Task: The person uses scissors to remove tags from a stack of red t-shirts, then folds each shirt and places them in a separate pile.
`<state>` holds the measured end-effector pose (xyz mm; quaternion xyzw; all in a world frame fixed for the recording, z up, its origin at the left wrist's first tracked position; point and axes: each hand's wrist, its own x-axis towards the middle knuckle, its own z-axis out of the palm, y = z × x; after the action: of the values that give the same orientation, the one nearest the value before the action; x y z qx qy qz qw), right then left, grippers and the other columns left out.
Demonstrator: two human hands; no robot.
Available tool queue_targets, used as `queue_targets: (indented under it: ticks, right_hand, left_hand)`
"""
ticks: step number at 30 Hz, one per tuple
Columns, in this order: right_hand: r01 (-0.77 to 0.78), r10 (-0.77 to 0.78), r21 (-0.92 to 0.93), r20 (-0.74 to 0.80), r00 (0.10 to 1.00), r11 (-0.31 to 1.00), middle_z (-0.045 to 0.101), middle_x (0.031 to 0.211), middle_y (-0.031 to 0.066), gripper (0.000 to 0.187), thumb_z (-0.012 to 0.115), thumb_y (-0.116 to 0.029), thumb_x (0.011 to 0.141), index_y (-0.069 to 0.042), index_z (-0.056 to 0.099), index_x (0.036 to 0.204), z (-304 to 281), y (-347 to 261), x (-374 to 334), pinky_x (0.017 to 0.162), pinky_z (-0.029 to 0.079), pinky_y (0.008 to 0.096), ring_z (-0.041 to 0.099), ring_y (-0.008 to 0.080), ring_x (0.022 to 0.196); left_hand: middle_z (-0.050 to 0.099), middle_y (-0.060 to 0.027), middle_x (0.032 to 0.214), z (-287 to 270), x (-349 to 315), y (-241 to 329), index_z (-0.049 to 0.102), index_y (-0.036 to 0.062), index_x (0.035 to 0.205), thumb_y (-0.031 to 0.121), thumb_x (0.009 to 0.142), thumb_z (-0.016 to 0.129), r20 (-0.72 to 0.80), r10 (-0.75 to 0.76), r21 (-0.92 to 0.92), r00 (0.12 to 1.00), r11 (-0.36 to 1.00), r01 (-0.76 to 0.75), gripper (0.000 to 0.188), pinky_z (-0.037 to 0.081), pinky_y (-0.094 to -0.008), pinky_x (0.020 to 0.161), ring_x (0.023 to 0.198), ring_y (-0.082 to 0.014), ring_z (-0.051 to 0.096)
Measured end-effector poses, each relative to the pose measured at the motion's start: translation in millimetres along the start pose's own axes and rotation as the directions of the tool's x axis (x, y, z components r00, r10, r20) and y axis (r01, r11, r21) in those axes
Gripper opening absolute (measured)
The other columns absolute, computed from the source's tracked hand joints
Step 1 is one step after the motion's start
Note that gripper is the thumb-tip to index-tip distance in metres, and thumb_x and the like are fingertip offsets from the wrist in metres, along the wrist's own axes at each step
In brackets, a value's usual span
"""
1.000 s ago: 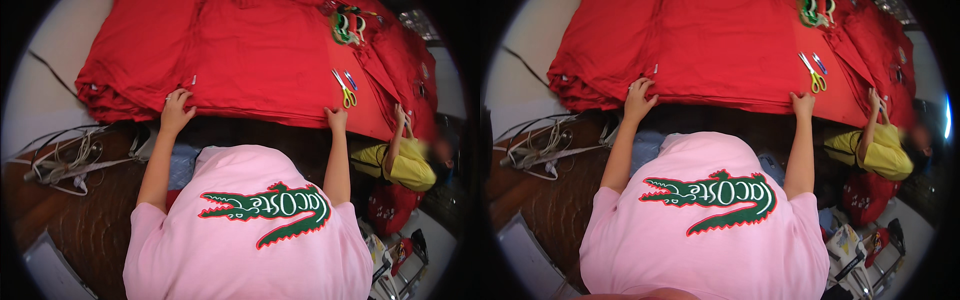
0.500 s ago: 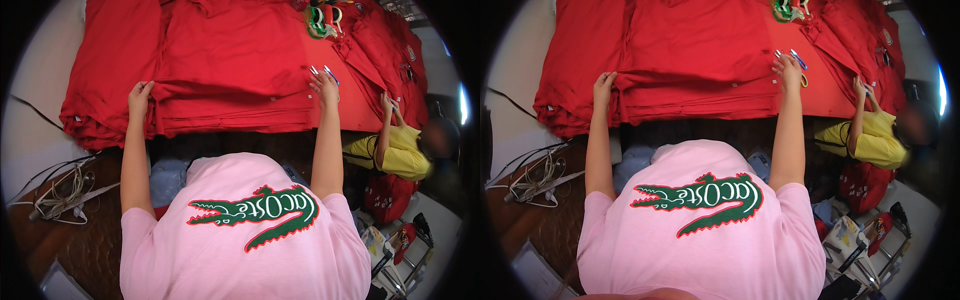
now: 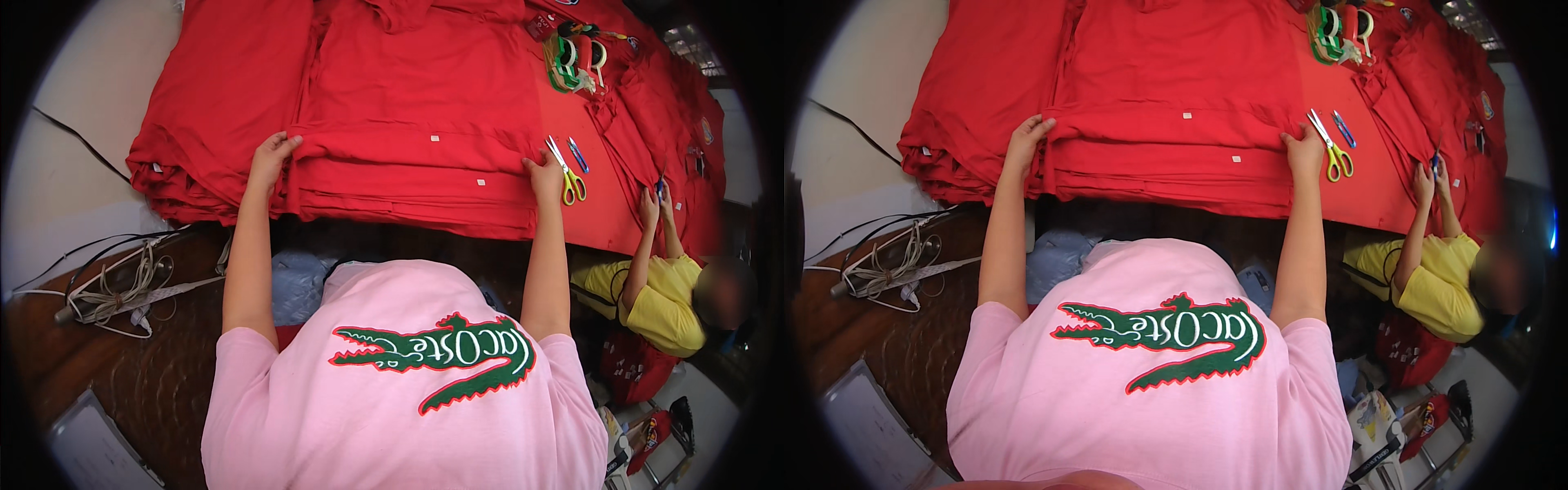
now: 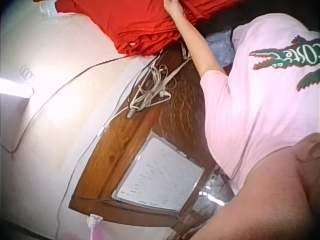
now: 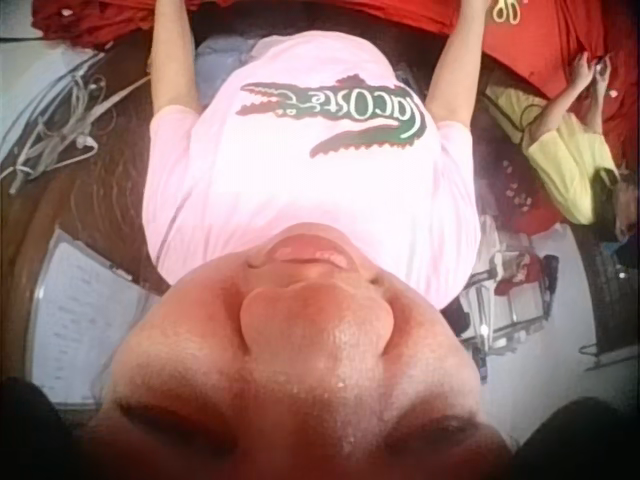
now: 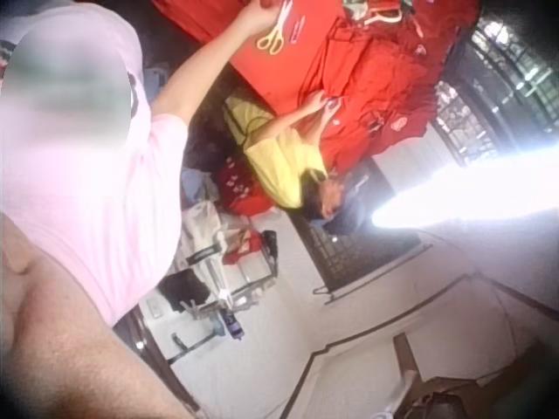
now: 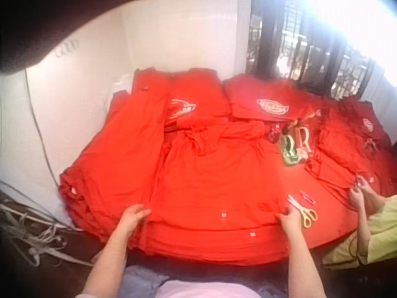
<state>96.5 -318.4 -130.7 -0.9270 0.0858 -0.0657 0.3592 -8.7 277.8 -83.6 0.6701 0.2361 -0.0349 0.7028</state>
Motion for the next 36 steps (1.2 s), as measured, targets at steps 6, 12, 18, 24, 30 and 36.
queue_targets:
  ticks: [6, 12, 18, 24, 30, 36]
  right_hand:
    - [-0.327, 0.114, 0.52, 0.399, 0.91, 0.789, 0.071, 0.091, 0.0001, 0.021, 0.076, -0.016, 0.093, -0.001, 0.075, 0.107, -86, -58, -45, 0.072, 0.048, 0.026, 0.062, 0.0088, 0.079]
    - [-0.395, 0.079, 0.326, 0.678, 0.731, 0.859, 0.067, 0.089, -0.0041, 0.023, 0.079, -0.018, 0.086, -0.002, 0.075, 0.101, -215, -36, -117, 0.07, 0.042, 0.0256, 0.056, 0.0069, 0.078]
    - [-0.488, 0.122, 0.379, 0.679, 0.724, 0.786, 0.068, 0.076, 0.001, 0.017, 0.079, -0.015, 0.082, -0.001, 0.074, 0.089, -249, -18, -155, 0.056, 0.042, 0.0243, 0.058, 0.0099, 0.061]
    - [-0.173, -0.091, 0.775, 0.284, 0.954, 0.608, 0.069, 0.105, 0.007, 0.017, 0.066, -0.012, 0.1, -0.003, 0.064, 0.114, -191, -109, 19, 0.086, 0.055, 0.0358, 0.068, 0.0178, 0.088]
    - [-0.155, 0.095, 0.671, 0.126, 0.988, 0.725, 0.07, 0.12, 0.0068, 0.047, 0.065, -0.019, 0.099, -0.005, 0.054, 0.142, -105, -116, 125, 0.082, 0.054, 0.0337, 0.069, 0.0199, 0.098]
    - [-0.079, 0.097, -0.189, 0.086, 0.992, 0.979, 0.076, 0.106, 0.017, 0.061, 0.085, -0.038, 0.084, 0.007, 0.067, 0.122, -10, -25, 33, 0.089, 0.055, 0.0417, 0.071, 0.0298, 0.096]
  left_hand:
    - [0.071, -0.0042, 0.11, 0, -83, 37, 0.067, -0.0051, 0.126, 0.012, 0.095, 0.071, 0.119, 0.178, 0.113, 0.977, 0.975, -0.191, 0.036, 0.05, -0.0271, 0.093, 0.104, -0.0111, 0.064]
    - [0.074, -0.0036, 0.098, -57, -191, 95, 0.071, -0.0075, 0.118, 0.002, 0.084, 0.073, 0.355, -0.042, 0.396, 0.934, 0.912, -0.11, 0.035, 0.052, -0.0273, 0.089, 0.092, -0.0106, 0.067]
    - [0.075, -0.0025, 0.093, -60, -206, 108, 0.075, -0.0039, 0.105, 0.001, 0.083, 0.078, 0.467, -0.218, 0.227, 0.857, 0.966, 0.122, 0.023, 0.054, -0.0278, 0.081, 0.085, -0.0102, 0.068]
    - [0.07, -0.0032, 0.114, -62, -32, 148, 0.058, -0.0036, 0.127, 0.011, 0.094, 0.074, 0.331, 0.226, -0.127, 0.916, 0.973, -0.194, 0.04, 0.052, -0.0323, 0.098, 0.105, -0.0155, 0.068]
    - [0.042, -0.0169, 0.16, 64, 61, 172, 0.032, -0.0065, 0.157, 0.04, 0.1, 0.067, 0.031, 0.061, -0.204, 0.998, 0.978, -0.053, 0.081, 0.029, -0.0371, 0.122, 0.148, -0.0257, 0.04]
    - [0.067, -0.0177, 0.129, 15, 33, 9, 0.049, -0.0081, 0.143, 0.015, 0.093, 0.075, -0.024, 0.151, 0.159, 0.988, 0.977, -0.145, 0.061, 0.05, -0.0334, 0.103, 0.119, -0.0223, 0.064]
